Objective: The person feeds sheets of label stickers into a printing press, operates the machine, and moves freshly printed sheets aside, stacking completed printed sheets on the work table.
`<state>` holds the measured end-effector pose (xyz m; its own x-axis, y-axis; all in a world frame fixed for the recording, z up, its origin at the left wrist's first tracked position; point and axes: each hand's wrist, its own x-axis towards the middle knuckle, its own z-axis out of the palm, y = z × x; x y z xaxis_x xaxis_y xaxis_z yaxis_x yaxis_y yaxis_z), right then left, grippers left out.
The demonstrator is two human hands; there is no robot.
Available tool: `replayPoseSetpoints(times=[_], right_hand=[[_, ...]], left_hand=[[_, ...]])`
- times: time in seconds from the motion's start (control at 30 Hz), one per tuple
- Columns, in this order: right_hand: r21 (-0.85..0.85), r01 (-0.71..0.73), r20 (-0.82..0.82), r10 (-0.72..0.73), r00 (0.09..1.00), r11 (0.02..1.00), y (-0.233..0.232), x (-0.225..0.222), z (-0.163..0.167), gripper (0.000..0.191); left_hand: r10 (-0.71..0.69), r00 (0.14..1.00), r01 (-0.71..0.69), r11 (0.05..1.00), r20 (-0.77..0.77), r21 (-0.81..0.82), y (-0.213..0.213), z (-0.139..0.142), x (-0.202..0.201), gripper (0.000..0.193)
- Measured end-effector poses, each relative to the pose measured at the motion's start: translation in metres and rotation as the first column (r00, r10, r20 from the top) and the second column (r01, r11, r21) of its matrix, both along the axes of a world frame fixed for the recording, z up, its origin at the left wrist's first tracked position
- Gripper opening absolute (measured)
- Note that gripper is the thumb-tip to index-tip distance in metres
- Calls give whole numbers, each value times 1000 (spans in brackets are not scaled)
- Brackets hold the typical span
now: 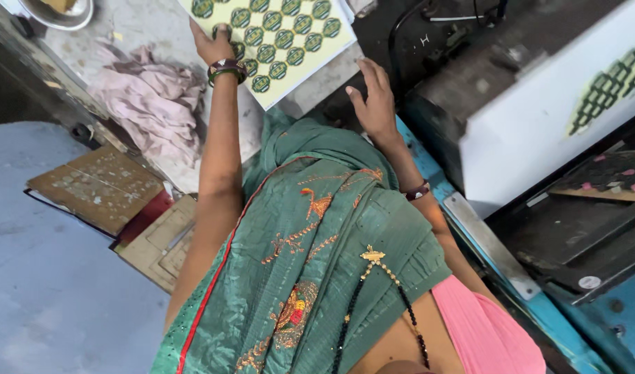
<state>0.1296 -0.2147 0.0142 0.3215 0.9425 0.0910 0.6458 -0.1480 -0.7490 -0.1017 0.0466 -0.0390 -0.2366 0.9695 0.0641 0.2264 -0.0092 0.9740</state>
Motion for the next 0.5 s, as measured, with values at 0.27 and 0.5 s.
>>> replayPoseSetpoints(times=[0.27, 0.5], right_hand=[[44, 72, -23, -71, 997, 996, -5, -1, 23, 50], [74, 302, -40, -300, 953, 950, -49, 61, 3, 39]], left_hand=[[172, 967, -168, 985, -188, 36, 10, -16, 12, 85], [233, 834, -255, 967, -501, 25, 11, -28, 15, 86]])
